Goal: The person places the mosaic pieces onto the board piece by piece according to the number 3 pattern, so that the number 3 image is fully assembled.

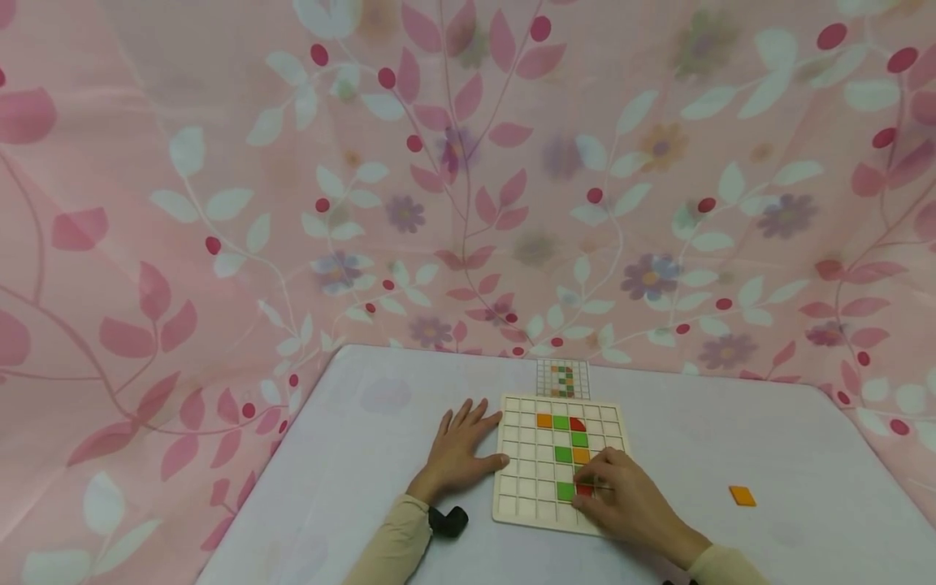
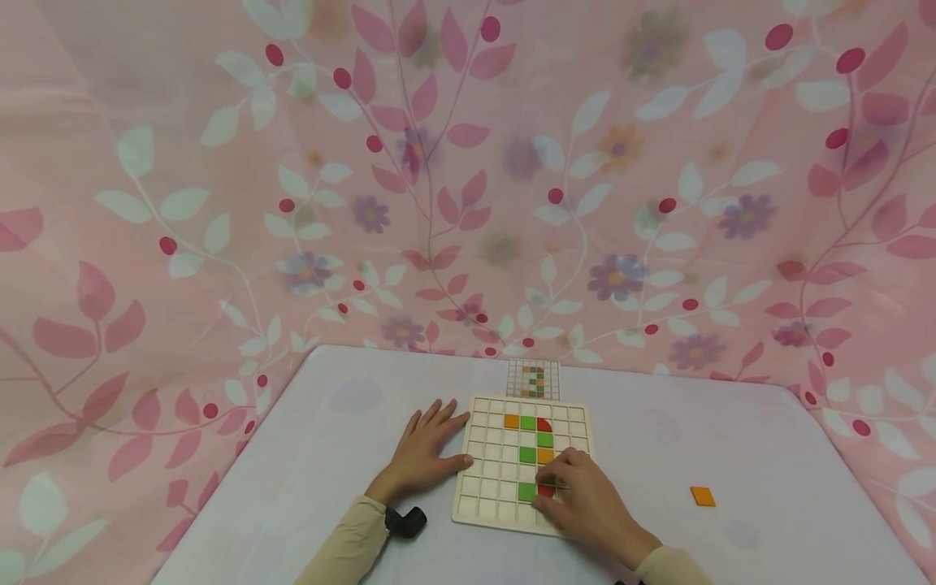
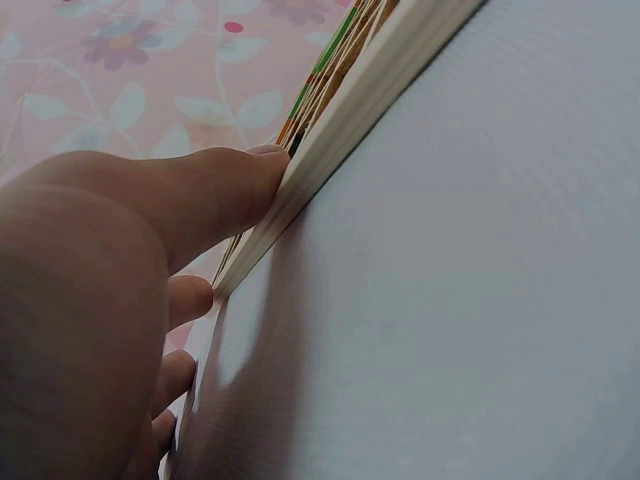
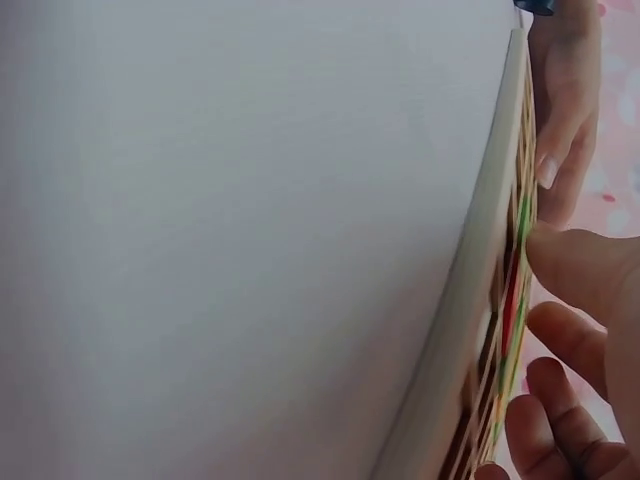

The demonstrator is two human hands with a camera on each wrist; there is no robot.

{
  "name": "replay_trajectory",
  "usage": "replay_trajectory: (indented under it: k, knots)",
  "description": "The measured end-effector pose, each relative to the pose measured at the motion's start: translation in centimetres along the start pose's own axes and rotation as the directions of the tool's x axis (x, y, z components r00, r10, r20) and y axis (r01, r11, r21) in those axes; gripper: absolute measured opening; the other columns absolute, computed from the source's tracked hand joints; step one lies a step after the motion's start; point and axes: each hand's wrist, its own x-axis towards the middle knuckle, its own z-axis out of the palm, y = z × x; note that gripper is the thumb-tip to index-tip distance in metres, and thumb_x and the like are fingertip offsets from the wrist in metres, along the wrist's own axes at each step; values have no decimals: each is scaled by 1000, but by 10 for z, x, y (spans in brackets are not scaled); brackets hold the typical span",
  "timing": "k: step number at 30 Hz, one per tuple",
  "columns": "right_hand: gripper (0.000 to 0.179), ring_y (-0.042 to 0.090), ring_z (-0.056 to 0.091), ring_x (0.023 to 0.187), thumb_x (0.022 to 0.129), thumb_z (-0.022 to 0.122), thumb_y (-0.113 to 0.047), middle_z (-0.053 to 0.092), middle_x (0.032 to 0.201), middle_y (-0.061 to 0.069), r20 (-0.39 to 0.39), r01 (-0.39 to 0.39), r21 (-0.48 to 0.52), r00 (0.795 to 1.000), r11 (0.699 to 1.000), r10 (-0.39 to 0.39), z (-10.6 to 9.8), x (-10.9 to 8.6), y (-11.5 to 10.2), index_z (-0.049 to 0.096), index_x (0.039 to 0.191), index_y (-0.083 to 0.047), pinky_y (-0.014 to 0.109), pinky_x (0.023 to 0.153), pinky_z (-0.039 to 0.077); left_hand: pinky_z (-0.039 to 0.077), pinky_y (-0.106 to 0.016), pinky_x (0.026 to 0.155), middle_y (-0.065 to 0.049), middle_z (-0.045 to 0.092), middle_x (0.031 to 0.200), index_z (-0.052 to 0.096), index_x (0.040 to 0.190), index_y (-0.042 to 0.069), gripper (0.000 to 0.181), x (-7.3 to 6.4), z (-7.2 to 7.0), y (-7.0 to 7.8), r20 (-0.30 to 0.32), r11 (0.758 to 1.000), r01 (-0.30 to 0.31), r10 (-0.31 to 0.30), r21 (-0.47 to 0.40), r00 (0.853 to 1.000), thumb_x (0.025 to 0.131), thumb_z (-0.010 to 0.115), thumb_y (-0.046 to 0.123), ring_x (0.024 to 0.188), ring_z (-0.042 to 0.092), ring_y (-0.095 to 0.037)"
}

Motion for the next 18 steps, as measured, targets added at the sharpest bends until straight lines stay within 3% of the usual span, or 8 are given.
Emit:
replay_trajectory:
  k: [5,8,12,15,18]
  knots:
    - [27,5,55,98,80,94,-30,61,104,-15,-68,-61,-66,996,996,57,-7,-9,9,78,102,-27,28,79,53,7,-65,131,-8,32,174,50,160,20,76,0,0,-1,-3,1000,-4,4,3,1000,95,67,56,166,16,-36]
    - [33,12,57,107,82,92,-35,62,110,-10,-60,-167,-108,985,980,162,-15,-15,17,78,110,-24,39,88,55,8,-65,131,-7,32,175,49,161,21,77,0,1,-2,0,1000,-4,4,15,1000,95,66,57,166,16,-35]
    - [44,25,57,115,85,89,-43,63,119,3,-38,-298,-116,955,948,295,-31,-23,29,76,120,-18,53,94,54,8,-65,131,-7,32,175,49,161,21,77,1,1,-3,1,1000,-6,6,21,1000,95,66,57,166,16,-35]
    - [47,32,57,116,86,89,-41,62,121,13,-68,-333,-106,942,937,328,-42,-32,40,76,121,-12,56,92,52,8,-65,131,-8,32,175,49,161,21,77,0,1,-3,1,1000,-9,9,19,1000,95,66,57,166,16,-36]
    - [46,39,56,111,85,90,-34,62,121,22,-140,-329,-113,939,938,313,-52,-41,53,75,120,-8,55,85,50,7,-65,131,-8,32,175,49,161,20,77,0,2,-2,2,1000,-5,5,14,1000,95,66,57,166,15,-36]
